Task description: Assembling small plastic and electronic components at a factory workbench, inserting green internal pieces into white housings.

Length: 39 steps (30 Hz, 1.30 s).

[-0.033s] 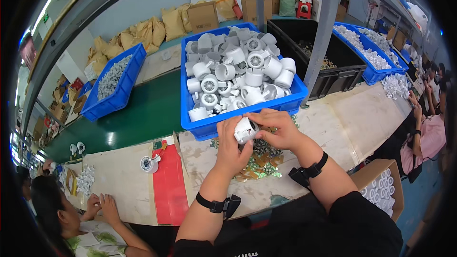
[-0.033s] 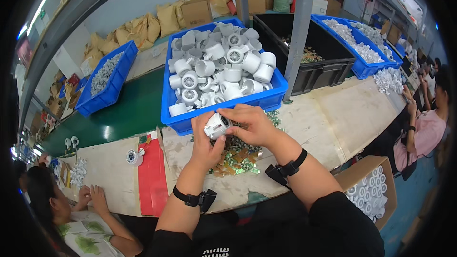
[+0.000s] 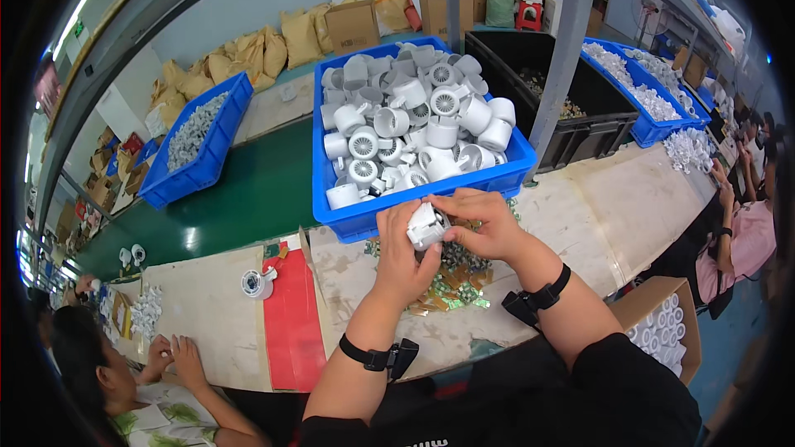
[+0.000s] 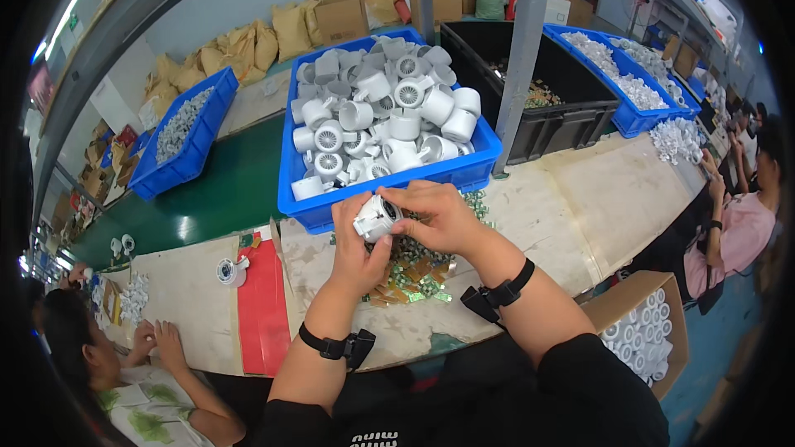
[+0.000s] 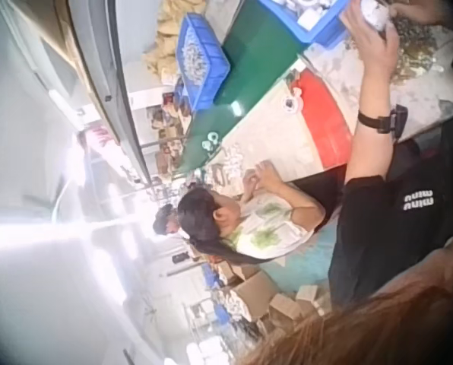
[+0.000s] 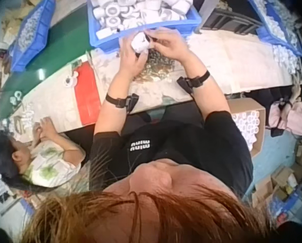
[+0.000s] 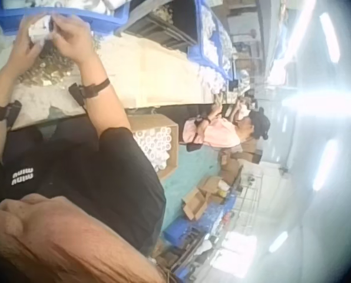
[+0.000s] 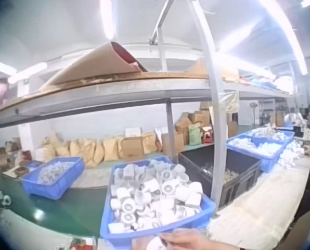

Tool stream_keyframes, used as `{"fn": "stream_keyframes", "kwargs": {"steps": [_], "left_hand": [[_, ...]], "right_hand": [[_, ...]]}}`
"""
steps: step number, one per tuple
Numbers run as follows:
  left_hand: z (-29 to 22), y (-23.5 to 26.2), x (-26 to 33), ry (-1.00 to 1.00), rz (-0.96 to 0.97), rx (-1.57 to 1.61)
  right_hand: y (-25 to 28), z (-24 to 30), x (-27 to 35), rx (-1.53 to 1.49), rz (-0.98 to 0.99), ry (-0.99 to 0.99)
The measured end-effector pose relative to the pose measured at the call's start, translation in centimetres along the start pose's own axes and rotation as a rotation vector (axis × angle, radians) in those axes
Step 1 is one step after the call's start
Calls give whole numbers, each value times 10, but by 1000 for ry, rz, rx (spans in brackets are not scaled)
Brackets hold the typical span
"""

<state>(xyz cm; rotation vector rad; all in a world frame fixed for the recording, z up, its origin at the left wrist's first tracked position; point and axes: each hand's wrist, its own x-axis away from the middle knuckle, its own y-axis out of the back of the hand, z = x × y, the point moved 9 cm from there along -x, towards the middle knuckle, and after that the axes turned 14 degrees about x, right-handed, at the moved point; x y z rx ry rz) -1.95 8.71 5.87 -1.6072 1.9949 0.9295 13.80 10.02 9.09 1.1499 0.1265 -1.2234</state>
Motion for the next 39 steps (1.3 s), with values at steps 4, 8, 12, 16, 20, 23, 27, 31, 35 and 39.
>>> {"fn": "stream_keyframes", "kwargs": {"steps": [4, 8, 12, 16, 20, 23, 27, 31, 35, 39], "left_hand": [[-15, -2, -5, -94, 13, -91], [-19, -1, -6, -32, 16, -118], [-25, 10, -16, -47, 9, -160], [-22, 25, -18, -107, -110, 180], [11, 17, 4, 159, -300, 667], [23, 28, 3, 255, -440, 631], [35, 33, 4, 260, -481, 606], [34, 27, 4, 320, -469, 625], [33, 22, 5, 345, -452, 600], [31, 21, 6, 334, -425, 543]], "right_hand": [[4, 3, -3, -84, -71, 26], [5, 4, -7, -68, -42, -24], [-15, -27, 6, -413, 44, -311], [-39, -27, 13, -611, 316, -426], [-58, -33, 18, -762, 300, -473], [-36, -39, 15, -200, 515, -370], [-49, -37, 23, 358, 620, -213], [-54, -26, 19, 524, 604, -151], [-49, -33, 26, 618, 582, -164], [-57, -35, 27, 595, 683, -212]]}}
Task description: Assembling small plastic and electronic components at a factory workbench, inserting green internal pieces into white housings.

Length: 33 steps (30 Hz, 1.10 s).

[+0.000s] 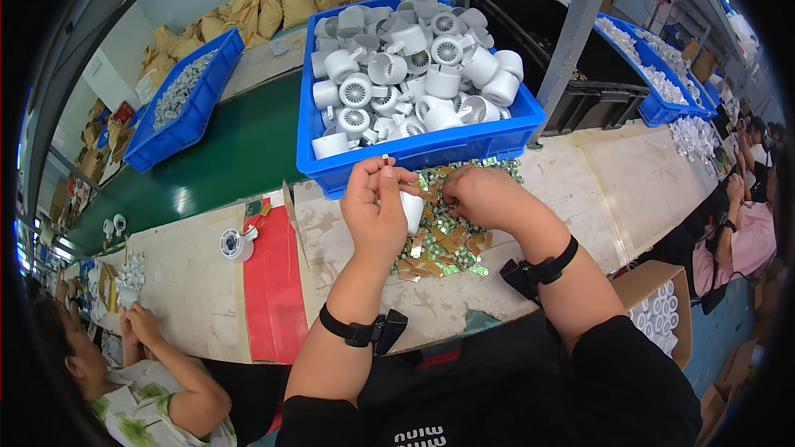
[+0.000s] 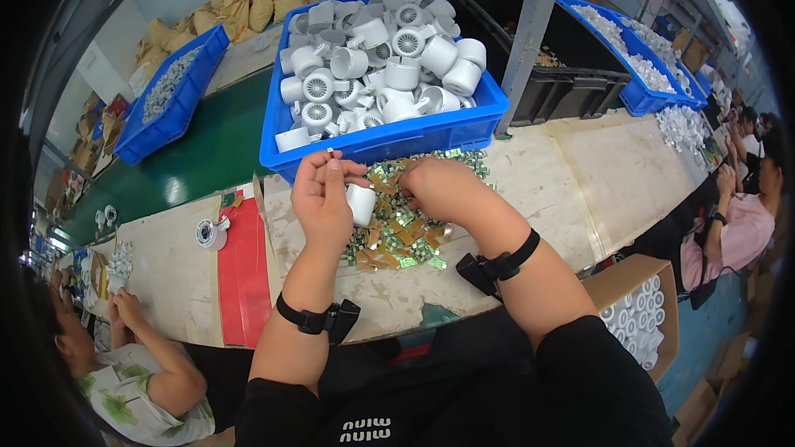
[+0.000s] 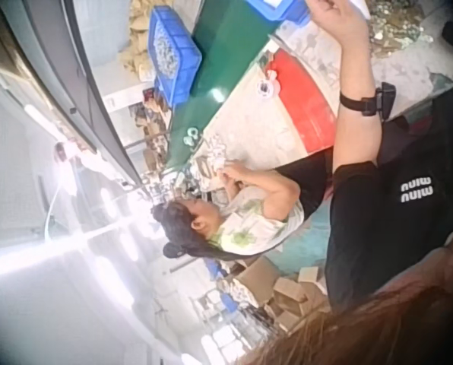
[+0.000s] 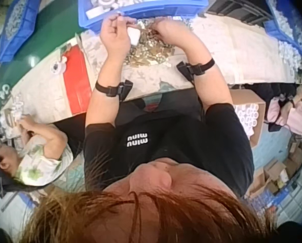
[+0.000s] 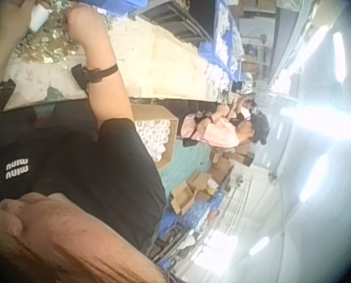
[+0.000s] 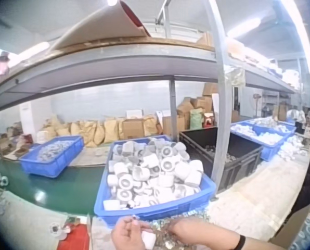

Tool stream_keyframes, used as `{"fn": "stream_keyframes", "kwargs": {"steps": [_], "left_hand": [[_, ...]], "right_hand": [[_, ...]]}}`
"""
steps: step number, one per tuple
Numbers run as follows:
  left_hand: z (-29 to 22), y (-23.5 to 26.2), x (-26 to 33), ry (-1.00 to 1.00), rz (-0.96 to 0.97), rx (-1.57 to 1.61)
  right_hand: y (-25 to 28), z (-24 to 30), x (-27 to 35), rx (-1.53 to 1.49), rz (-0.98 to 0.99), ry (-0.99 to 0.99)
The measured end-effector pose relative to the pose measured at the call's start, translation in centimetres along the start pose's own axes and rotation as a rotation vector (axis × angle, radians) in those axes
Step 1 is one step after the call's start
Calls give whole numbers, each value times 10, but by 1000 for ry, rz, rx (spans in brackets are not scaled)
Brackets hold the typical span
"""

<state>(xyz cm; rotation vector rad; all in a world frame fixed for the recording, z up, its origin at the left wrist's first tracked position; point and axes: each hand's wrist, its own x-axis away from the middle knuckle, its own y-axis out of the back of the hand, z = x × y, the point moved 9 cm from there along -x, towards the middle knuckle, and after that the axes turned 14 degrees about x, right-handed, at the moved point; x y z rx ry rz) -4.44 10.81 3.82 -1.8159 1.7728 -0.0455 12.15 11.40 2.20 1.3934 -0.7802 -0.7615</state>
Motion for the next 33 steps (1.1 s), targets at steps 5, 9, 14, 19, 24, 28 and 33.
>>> {"fn": "stream_keyframes", "kwargs": {"steps": [5, 9, 14, 19, 24, 28, 33], "left_hand": [[2, -6, 1, -10, 56, -86], [6, -8, 6, 24, 101, -114], [3, -20, 9, 45, 146, -230], [-9, -27, 12, -158, 226, -344], [-22, -32, 13, -188, 204, -404], [-24, -35, 12, -201, 187, -445], [-26, -29, 9, -209, 119, -442]], "right_hand": [[2, -21, 6, -233, 21, -132], [53, -11, 14, -268, -268, 135], [47, -25, 13, -1142, -465, -69], [48, -24, 13, -1301, -763, -3], [32, -15, 10, -1376, -395, -178], [30, -17, 10, -1358, -381, -176], [33, -13, 8, -1361, -405, -115]]}}
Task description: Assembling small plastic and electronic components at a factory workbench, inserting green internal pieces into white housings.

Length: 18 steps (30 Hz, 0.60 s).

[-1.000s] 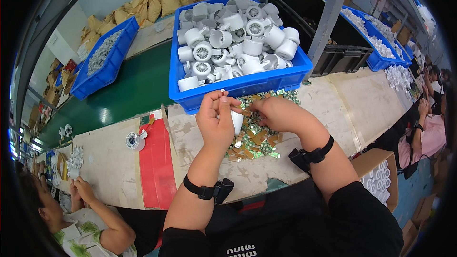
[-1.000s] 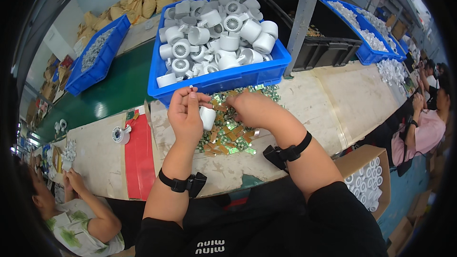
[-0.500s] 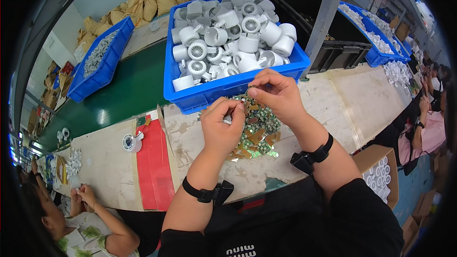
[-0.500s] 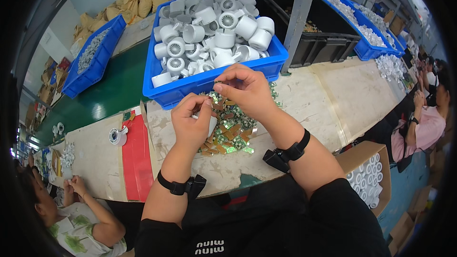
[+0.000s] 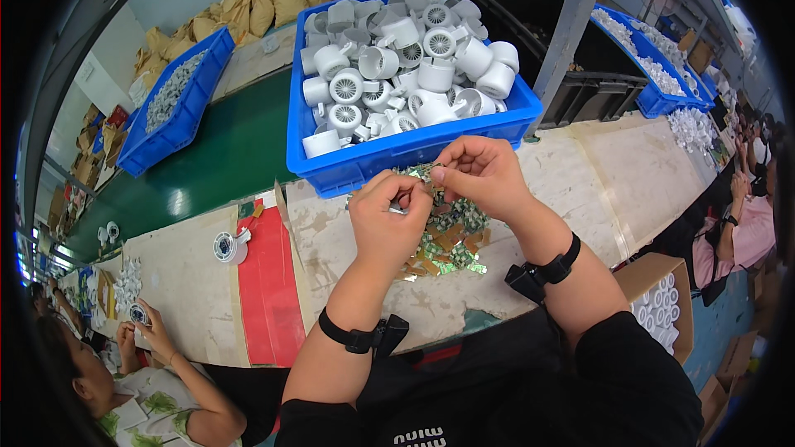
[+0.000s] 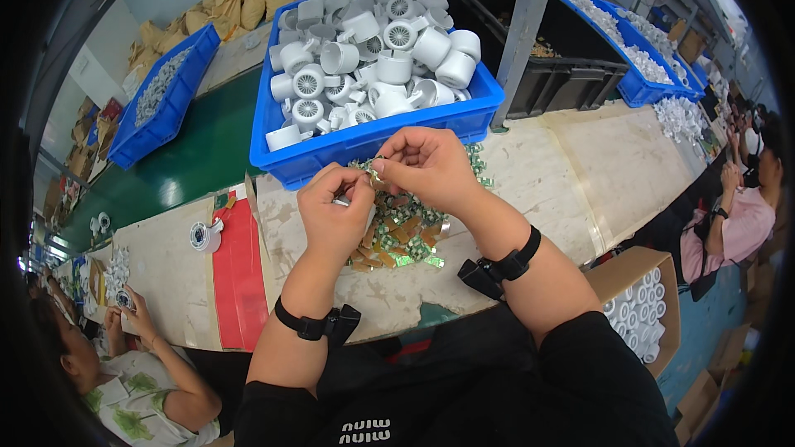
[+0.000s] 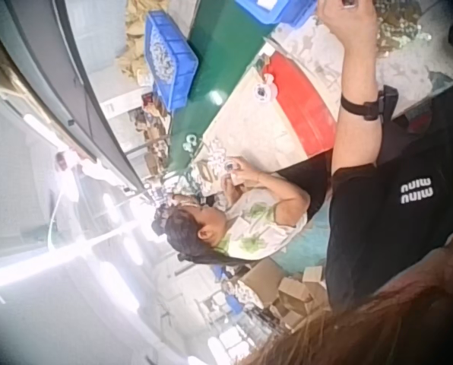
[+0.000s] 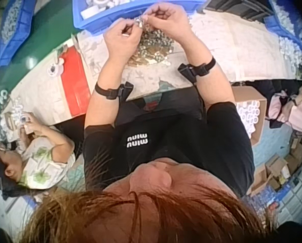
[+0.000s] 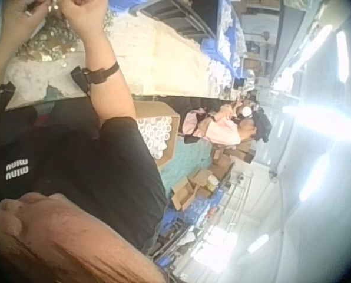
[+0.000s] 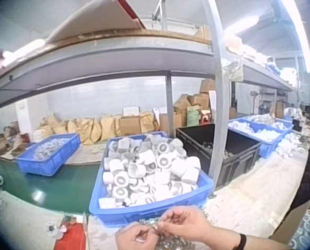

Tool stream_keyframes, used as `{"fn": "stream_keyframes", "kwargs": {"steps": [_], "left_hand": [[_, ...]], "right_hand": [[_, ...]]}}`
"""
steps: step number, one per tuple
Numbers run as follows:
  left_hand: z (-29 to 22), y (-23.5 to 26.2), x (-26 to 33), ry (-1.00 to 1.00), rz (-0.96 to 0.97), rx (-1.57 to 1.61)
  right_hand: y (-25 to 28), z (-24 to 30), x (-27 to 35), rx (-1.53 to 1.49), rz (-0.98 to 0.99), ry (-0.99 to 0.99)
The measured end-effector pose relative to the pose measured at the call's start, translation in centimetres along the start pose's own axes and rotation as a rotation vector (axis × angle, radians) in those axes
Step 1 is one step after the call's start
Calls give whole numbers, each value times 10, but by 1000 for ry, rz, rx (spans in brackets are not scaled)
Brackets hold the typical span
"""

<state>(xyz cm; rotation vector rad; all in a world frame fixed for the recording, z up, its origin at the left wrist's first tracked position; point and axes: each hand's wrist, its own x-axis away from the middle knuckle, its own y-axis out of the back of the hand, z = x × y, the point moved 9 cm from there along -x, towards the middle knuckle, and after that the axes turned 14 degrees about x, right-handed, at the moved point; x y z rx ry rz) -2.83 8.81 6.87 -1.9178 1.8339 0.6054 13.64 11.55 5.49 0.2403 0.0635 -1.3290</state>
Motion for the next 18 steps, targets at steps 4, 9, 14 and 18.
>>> {"fn": "stream_keyframes", "kwargs": {"steps": [4, 9, 14, 18], "left_hand": [[2, -1, 2, 8, 59, -62], [3, 2, 3, 24, 13, -13], [21, 3, 3, 73, 34, 95], [35, -4, 4, 216, 101, 153]], "right_hand": [[0, -4, 2, 14, -39, 3], [0, -8, 2, 44, 26, -76], [-2, -13, 1, 102, 31, -122], [4, -17, -4, 14, 123, -91]]}}
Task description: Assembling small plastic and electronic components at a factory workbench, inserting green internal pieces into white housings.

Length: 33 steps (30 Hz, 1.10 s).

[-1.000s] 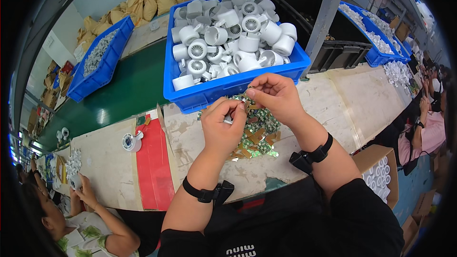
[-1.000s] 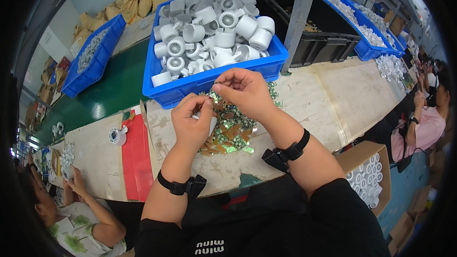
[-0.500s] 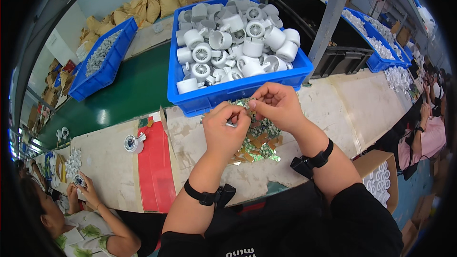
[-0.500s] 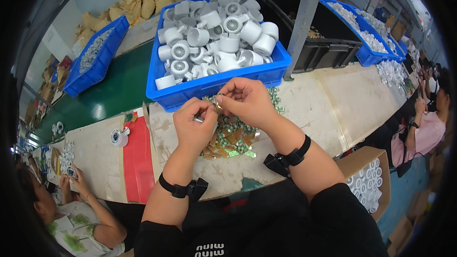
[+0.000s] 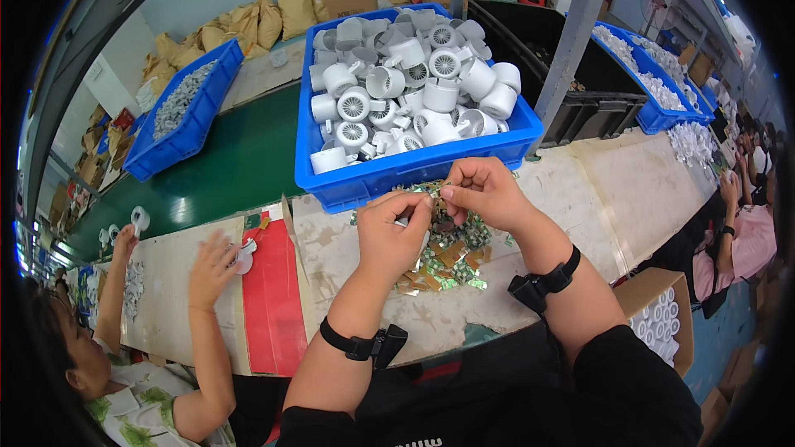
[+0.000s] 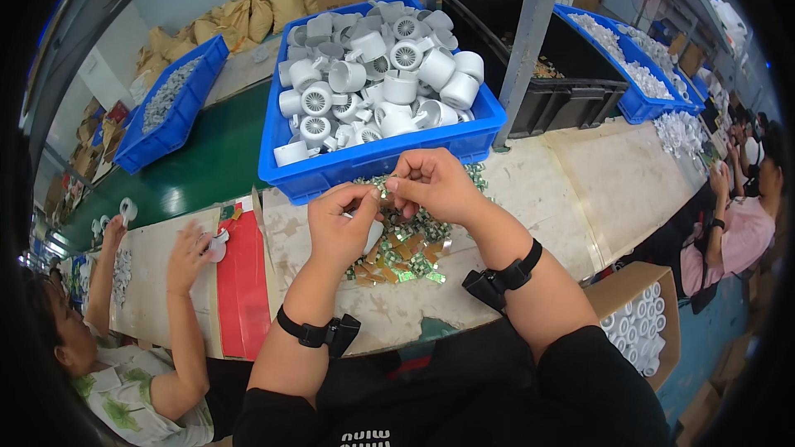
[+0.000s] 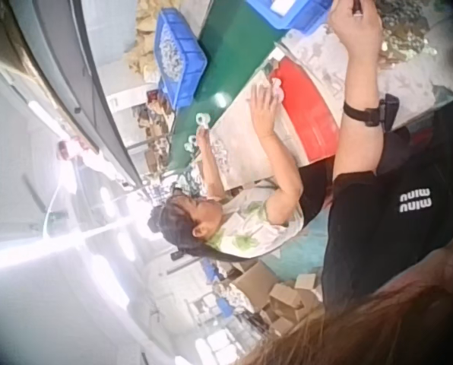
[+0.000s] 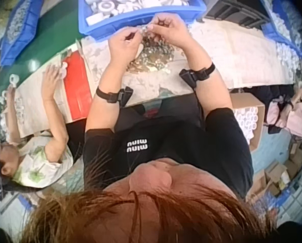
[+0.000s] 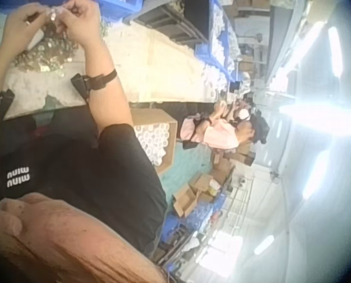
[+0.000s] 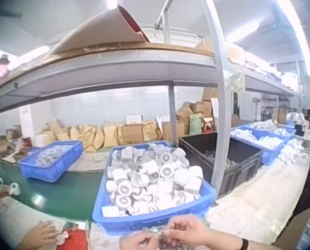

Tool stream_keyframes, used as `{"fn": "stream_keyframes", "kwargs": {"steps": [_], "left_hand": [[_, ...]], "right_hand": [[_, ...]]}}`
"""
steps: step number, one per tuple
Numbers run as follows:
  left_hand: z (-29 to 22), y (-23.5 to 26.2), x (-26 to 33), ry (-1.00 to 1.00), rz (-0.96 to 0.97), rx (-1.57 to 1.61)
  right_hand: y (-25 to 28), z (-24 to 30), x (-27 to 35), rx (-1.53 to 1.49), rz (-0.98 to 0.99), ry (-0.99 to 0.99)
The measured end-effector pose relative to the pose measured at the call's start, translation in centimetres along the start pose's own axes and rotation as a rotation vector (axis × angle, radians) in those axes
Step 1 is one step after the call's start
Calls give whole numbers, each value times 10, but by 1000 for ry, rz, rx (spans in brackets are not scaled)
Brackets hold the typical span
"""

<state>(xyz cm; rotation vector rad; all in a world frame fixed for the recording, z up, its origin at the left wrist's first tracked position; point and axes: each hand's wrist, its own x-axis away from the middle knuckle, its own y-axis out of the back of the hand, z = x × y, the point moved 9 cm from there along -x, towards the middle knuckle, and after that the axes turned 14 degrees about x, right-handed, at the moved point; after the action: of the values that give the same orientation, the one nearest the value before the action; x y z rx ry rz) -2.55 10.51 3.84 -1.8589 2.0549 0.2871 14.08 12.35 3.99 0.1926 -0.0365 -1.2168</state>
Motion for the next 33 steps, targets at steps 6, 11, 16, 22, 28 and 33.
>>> {"fn": "stream_keyframes", "kwargs": {"steps": [6, 11, 16, 22, 28, 33], "left_hand": [[-28, -11, 0, -193, 153, -185], [-10, -5, 0, -75, 132, -79], [0, -15, 11, 183, 96, 247], [-13, -10, 7, -49, 78, -49], [-73, 7, 13, -382, 60, -510], [-47, 112, 38, -213, 55, -1146]], "right_hand": [[0, -1, 2, 19, 78, -41], [-4, 3, 4, 65, 15, -25], [-6, 10, 9, -39, 147, 51], [-4, 13, 9, 91, 154, 44], [-20, 5, -1, -14, 201, 186], [-11, 7, -6, 16, 103, 173]]}}
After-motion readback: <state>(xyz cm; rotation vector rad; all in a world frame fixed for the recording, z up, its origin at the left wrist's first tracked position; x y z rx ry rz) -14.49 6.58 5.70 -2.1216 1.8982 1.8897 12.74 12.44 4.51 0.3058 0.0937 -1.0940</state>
